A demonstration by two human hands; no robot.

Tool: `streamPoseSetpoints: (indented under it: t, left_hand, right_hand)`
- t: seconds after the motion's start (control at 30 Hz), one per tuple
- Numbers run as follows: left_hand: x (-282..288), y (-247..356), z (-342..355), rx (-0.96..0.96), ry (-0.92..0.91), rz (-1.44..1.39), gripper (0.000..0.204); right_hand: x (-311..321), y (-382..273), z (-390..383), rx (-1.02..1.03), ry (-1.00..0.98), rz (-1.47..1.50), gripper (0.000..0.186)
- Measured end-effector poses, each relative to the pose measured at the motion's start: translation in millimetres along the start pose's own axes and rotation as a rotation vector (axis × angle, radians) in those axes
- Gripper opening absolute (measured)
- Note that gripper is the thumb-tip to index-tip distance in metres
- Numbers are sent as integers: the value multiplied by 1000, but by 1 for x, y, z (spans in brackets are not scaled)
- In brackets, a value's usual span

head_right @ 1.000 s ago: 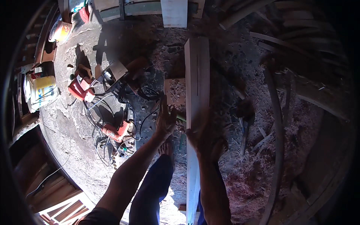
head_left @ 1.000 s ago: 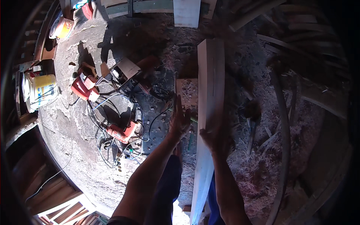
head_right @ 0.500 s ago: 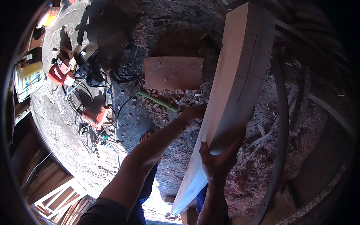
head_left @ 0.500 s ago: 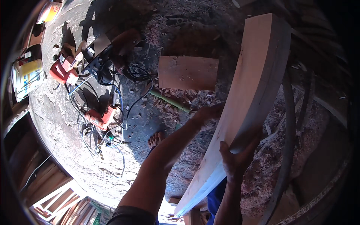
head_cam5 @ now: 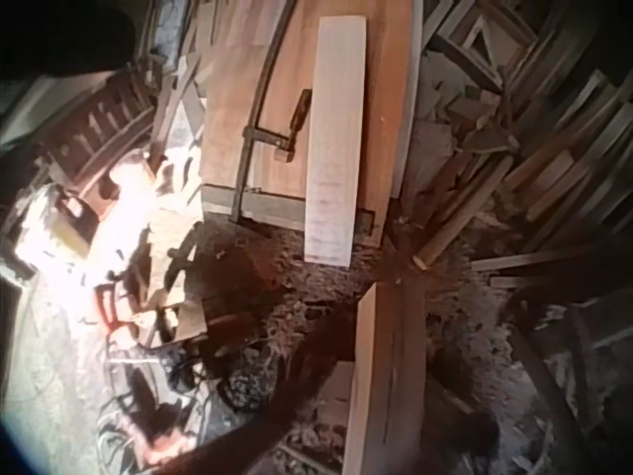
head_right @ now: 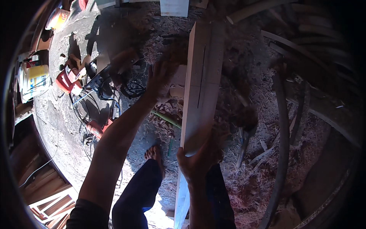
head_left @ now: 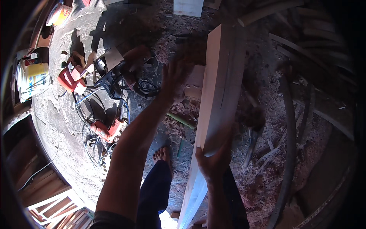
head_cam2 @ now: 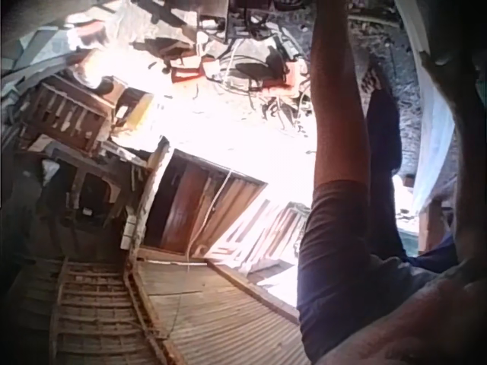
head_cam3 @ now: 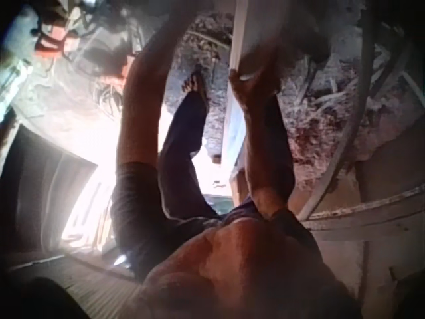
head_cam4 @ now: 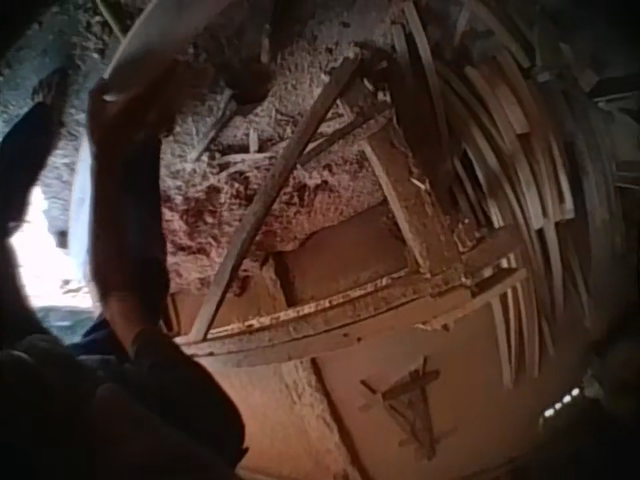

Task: The person carves a slot into a wooden beam using a chisel and an axe, moves the beam, and then drills into it with a power drill.

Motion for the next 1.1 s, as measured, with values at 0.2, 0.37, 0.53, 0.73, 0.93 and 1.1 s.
streamPoseSetpoints:
  t: [0.2, 0.37, 0.53, 0.73, 0.93, 1.1]
  left_hand:
    - [13, -15, 48, -53, 53, 60, 109]
    - [-1, -7, 28, -10, 42, 34, 99]
    - [-29, 3, -61, -177, -187, -422, 88]
    - [31, 34, -103, 298, 139, -798, 81]
    - [57, 82, -69, 756, 31, -781, 93]
    - [61, 86, -65, 717, 62, -766, 93]
  right_hand:
    - [-25, -8, 13, 21, 34, 94, 102]
    - [-55, -15, 19, -33, 29, 136, 102]
    - [-54, -27, 18, -40, 11, 115, 100]
    - [-87, -40, 9, -134, -19, 132, 103]
    - [-56, -56, 30, -29, -176, 241, 101]
    - [-72, -32, 26, 139, -3, 374, 95]
Point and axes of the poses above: each hand's wrist, its own z-axis towards the middle knuckle, its own x-axis out of the back of the hand, y = z × x, the point moved 3 cm from there along z, towards the middle knuckle, and after that the axes turned 4 degrees about x, right-handed, at the moved point
